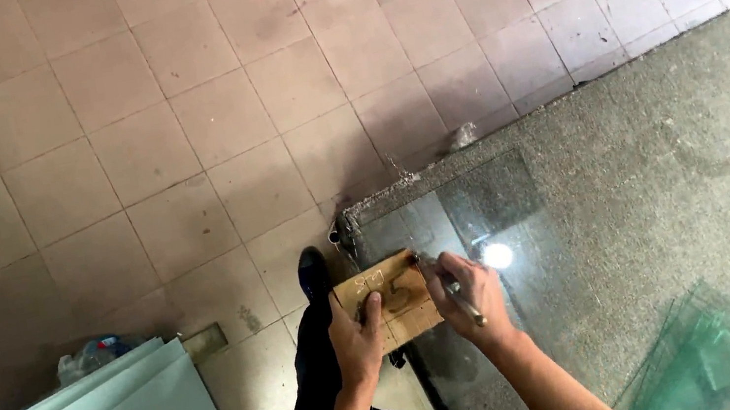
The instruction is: A person in a workshop uses a marking tool and a wooden template to mark glass panes on a workbench.
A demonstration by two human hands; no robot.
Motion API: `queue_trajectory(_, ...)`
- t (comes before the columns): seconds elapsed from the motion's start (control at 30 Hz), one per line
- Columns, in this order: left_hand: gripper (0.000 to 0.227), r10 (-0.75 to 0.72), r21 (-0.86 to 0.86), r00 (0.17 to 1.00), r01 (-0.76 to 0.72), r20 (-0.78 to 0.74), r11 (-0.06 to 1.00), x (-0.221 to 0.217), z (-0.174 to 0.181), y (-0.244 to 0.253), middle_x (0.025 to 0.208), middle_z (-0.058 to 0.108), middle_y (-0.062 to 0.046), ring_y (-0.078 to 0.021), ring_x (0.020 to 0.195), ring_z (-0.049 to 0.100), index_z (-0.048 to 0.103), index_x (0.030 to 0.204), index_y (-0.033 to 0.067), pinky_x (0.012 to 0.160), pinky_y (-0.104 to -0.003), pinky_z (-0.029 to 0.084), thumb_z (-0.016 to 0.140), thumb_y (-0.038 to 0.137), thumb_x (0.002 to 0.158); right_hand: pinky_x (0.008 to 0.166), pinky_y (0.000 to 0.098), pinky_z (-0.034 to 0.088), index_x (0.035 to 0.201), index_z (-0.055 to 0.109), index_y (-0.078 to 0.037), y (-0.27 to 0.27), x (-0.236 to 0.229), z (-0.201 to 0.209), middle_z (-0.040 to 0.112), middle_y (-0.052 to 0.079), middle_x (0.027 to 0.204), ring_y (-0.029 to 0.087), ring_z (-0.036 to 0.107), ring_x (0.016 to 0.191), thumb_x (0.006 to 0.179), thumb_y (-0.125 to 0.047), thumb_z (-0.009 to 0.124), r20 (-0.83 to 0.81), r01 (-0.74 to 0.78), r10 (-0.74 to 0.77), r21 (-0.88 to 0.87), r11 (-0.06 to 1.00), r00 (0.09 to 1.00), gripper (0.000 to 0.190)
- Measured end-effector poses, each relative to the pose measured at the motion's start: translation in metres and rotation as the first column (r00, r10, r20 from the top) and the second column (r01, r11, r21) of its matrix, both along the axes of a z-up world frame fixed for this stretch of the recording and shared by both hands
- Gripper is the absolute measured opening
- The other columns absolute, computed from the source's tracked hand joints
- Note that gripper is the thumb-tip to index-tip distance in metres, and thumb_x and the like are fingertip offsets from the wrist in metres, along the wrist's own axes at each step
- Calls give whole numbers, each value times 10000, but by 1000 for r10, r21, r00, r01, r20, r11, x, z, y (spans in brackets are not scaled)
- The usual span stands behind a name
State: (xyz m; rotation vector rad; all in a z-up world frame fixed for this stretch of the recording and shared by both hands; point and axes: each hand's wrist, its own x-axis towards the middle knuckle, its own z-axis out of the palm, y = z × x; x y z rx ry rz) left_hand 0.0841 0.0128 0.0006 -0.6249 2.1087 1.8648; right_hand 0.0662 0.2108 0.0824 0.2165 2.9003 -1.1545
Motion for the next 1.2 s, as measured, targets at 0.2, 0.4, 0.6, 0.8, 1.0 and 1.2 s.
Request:
queue_trajectory(0.2,586,-40,-24,999,41,12,999,71,13,8,1173,849,-111,-254,1060,861,622,1372,70,827,-362,708,740,485,977,543,365,524,848,630,-121,8,78,0,743,24,755,165,658,567,986,-153,693,10,40,-40,21,999,999,155)
queue_trajectory(0.4,668,-65,-54,998,66,21,996,148,24,18,1222,861,-119,-258,1112,866,560,1501,57,909,-366,704,737,445,987,581,386,526,844,633,-157,17,163,6,723,10,749,211,651,586,959,-166,693,84,85,-88,38,996,993,130)
queue_trajectory(0.6,786,-74,-118,995,82,71,990,188,18,22,1385,808,-150,-300,1280,805,528,1565,67,1052,-395,663,757,508,956,559,374,547,808,603,-150,25,234,3,722,2,742,174,648,561,926,-153,687,153,110,-118,54,992,981,145)
queue_trajectory(0.8,703,-87,-94,996,88,19,992,191,6,22,1305,837,-149,-293,1190,849,586,1471,59,972,-385,704,761,510,961,426,271,637,847,711,-154,39,252,-28,839,12,772,89,719,511,1025,-168,594,139,60,-74,103,993,988,214)
queue_trajectory(1.0,515,50,-19,990,-48,131,999,169,14,-15,1293,841,-127,-251,1087,829,696,1413,124,880,-366,689,731,399,979,379,236,422,846,792,-98,56,242,30,835,61,720,101,533,462,1053,-72,646,323,372,-334,-64,926,886,254)
queue_trajectory(1.2,745,168,297,898,-304,406,905,65,25,4,1345,805,-107,-267,1212,775,714,1453,108,987,-418,658,881,394,786,563,351,551,854,748,-30,78,272,19,792,103,877,221,719,691,960,-53,434,287,479,-391,-377,793,874,332)
